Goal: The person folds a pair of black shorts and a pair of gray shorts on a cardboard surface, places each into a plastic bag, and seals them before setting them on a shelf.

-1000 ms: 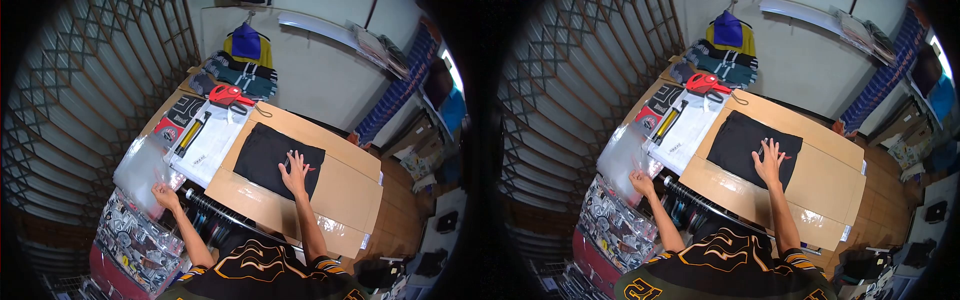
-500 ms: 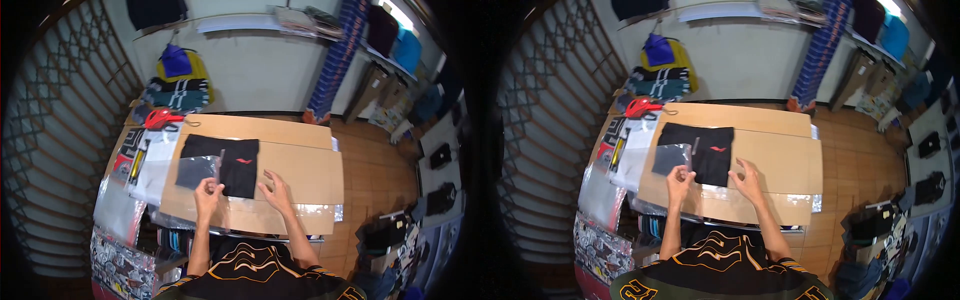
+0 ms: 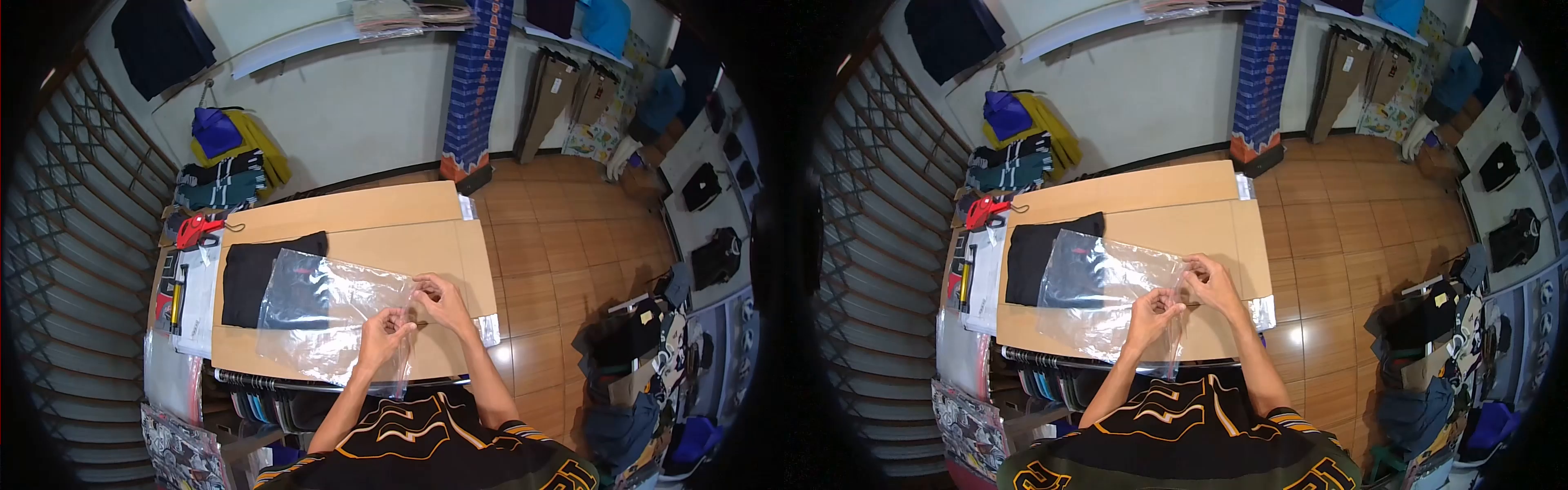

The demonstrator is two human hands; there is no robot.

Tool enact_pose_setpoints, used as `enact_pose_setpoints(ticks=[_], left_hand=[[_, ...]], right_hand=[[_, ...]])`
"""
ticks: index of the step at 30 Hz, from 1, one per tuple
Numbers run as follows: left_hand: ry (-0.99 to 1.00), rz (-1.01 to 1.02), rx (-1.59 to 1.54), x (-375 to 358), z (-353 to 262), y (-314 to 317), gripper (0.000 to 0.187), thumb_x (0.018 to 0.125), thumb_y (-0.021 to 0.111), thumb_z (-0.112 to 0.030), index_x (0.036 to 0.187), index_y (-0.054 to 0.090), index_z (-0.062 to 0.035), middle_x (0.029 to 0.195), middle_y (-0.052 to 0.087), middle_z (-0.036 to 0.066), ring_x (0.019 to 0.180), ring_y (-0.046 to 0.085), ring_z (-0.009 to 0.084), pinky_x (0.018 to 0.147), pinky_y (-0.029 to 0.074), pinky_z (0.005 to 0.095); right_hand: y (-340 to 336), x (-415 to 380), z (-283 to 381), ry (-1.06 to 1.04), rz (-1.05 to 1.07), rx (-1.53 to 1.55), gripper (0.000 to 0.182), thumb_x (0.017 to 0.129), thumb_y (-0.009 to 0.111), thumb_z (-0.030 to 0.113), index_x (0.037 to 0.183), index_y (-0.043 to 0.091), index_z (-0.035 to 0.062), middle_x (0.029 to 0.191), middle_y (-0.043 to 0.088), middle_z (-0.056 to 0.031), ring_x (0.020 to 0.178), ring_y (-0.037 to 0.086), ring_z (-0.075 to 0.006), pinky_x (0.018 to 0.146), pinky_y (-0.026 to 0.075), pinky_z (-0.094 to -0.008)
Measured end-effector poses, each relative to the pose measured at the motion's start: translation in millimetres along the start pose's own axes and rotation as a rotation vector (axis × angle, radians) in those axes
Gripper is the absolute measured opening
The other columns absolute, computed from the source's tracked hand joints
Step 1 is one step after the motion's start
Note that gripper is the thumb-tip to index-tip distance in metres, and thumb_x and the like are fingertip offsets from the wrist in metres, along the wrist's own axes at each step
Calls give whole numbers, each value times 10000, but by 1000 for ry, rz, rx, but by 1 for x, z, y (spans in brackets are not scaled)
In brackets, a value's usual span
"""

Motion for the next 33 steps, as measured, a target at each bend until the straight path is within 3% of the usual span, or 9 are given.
enact_pose_setpoints(ticks=[6,14,16,18,19,21,24,29,33], left_hand=[[-39,78,-61,5,-5,37,300,867,802,-101,1101,680,41,789,642,-16,705,578,34,654,509,202],[-65,123,-40,30,-13,62,243,878,771,-73,1086,700,29,826,658,12,748,594,62,681,505,229],[196,110,177,34,-31,68,231,881,746,-55,1095,702,18,853,671,72,771,632,119,702,524,266],[246,152,244,35,-47,78,226,879,722,-41,1098,703,8,875,670,104,781,651,165,718,536,293],[297,185,305,36,-58,84,227,876,699,-27,1102,705,-2,896,670,136,790,671,211,733,547,320],[301,239,366,40,-65,89,237,867,675,-12,1103,702,-10,920,666,147,816,676,251,762,550,342],[347,324,459,44,-81,96,268,846,634,14,1106,691,-20,961,653,163,870,674,309,808,549,377],[416,412,508,64,-85,96,306,822,623,32,1117,673,-32,1000,633,171,941,655,338,829,539,405],[526,305,645,94,-101,98,286,825,663,-12,1109,659,-36,1003,629,173,981,642,352,846,525,428]], right_hand=[[-43,-8,-9,-40,-30,25,301,855,788,152,1069,661,-17,947,746,-115,810,693,-145,736,553,-280],[-100,-10,-28,-18,-153,8,211,841,760,62,1014,661,-5,836,730,-69,726,662,-94,670,536,-254],[-111,-15,-23,-10,-208,-44,176,835,750,52,978,668,-9,800,726,-69,690,655,-94,637,530,-254],[-123,-24,-17,14,-288,-145,128,824,736,106,901,691,14,758,720,-141,675,710,-218,623,539,-324],[-127,-30,-14,17,-296,-140,128,824,736,106,901,691,14,758,720,-141,675,710,-218,623,539,-324],[-141,-43,-6,22,-403,-377,108,825,735,127,879,703,39,741,710,-155,676,714,-280,611,535,-351],[-163,-63,-10,28,-610,-410,97,824,736,122,839,696,35,704,695,-168,659,710,-305,588,529,-364],[-196,-99,-46,87,-834,-358,137,847,713,103,774,643,10,654,675,-156,614,699,-295,563,520,-384],[-211,-129,-62,195,-1074,-279,121,884,667,74,811,599,5,632,665,-139,586,690,-260,559,513,-382]])
Point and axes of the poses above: each hand's wrist, its own x-axis towards the middle knuckle, its own y-axis out of the palm, z = x × y, the point moved 6 cm from there along x, towards the middle knuckle
